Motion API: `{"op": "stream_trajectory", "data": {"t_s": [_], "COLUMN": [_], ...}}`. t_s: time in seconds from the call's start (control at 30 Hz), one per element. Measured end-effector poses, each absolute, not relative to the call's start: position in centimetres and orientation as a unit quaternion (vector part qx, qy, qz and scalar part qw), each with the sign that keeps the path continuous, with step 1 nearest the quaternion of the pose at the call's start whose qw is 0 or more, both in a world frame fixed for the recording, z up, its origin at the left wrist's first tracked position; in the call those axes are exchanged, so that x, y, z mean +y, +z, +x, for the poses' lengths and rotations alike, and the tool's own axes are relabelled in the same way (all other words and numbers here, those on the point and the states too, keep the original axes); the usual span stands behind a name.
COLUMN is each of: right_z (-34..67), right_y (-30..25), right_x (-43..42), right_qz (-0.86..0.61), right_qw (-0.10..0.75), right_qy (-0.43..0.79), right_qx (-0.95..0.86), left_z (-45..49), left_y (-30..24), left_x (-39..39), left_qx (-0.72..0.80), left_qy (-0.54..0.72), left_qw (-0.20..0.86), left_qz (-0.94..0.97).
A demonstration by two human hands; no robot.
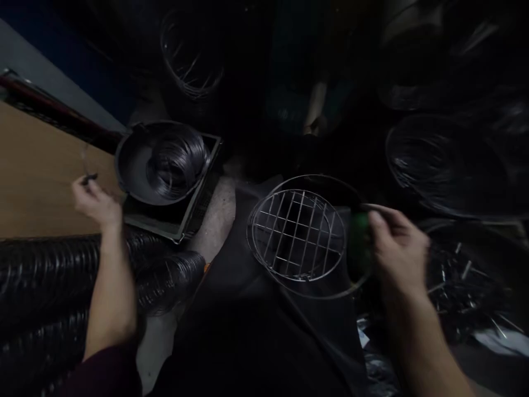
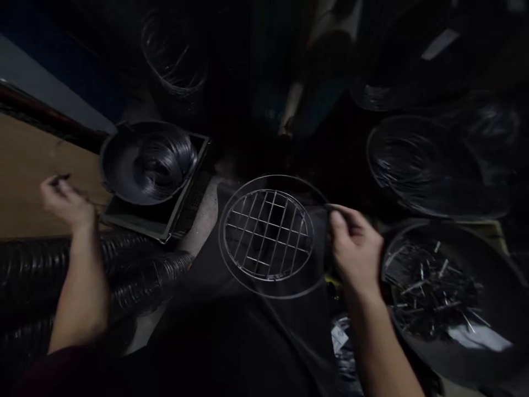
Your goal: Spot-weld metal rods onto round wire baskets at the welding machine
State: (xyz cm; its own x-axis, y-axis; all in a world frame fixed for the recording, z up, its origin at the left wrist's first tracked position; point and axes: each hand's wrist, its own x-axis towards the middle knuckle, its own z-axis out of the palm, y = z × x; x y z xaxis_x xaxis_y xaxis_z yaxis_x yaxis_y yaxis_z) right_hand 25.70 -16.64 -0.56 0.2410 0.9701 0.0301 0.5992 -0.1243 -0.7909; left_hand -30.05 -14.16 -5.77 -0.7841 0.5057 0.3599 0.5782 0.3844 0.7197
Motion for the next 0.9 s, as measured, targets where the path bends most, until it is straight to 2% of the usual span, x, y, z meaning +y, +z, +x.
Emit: {"op": "stream_trajectory", "data": {"t_s": [0.07, 0.17, 0.27, 0.37, 0.63, 0.77, 0.9], "right_z": [25.4, 24.8, 25.1, 26.1, 26.1, 24.8, 24.1], "right_y": [-1.6, -3.2, -4.0, -4.6, -6.5, -6.7, -7.1], "right_x": [-16.7, -16.2, -16.0, -17.2, -24.2, -25.2, -24.7], "right_qz": [-0.715, -0.703, -0.686, -0.689, -0.750, -0.754, -0.756], "right_qw": [0.360, 0.337, 0.328, 0.337, 0.302, 0.319, 0.330], "right_qy": [0.256, 0.294, 0.359, 0.372, 0.389, 0.416, 0.371], "right_qx": [-0.542, -0.553, -0.541, -0.522, -0.441, -0.395, -0.427], "left_z": [-27.9, -21.2, -13.0, -6.9, -3.6, -3.6, -3.5], "left_y": [-5.2, -5.8, -7.5, -9.0, -9.7, -8.9, -9.2], "left_x": [-15.3, -15.2, -13.1, -10.2, -5.4, -4.5, -4.5], "left_qx": [-0.760, -0.679, -0.612, -0.541, -0.399, -0.396, -0.387], "left_qy": [-0.539, -0.582, -0.502, -0.396, -0.194, -0.152, -0.135], "left_qw": [-0.021, -0.199, -0.388, -0.492, -0.596, -0.549, -0.482], "left_qz": [-0.361, -0.401, -0.472, -0.555, -0.669, -0.721, -0.774]}}
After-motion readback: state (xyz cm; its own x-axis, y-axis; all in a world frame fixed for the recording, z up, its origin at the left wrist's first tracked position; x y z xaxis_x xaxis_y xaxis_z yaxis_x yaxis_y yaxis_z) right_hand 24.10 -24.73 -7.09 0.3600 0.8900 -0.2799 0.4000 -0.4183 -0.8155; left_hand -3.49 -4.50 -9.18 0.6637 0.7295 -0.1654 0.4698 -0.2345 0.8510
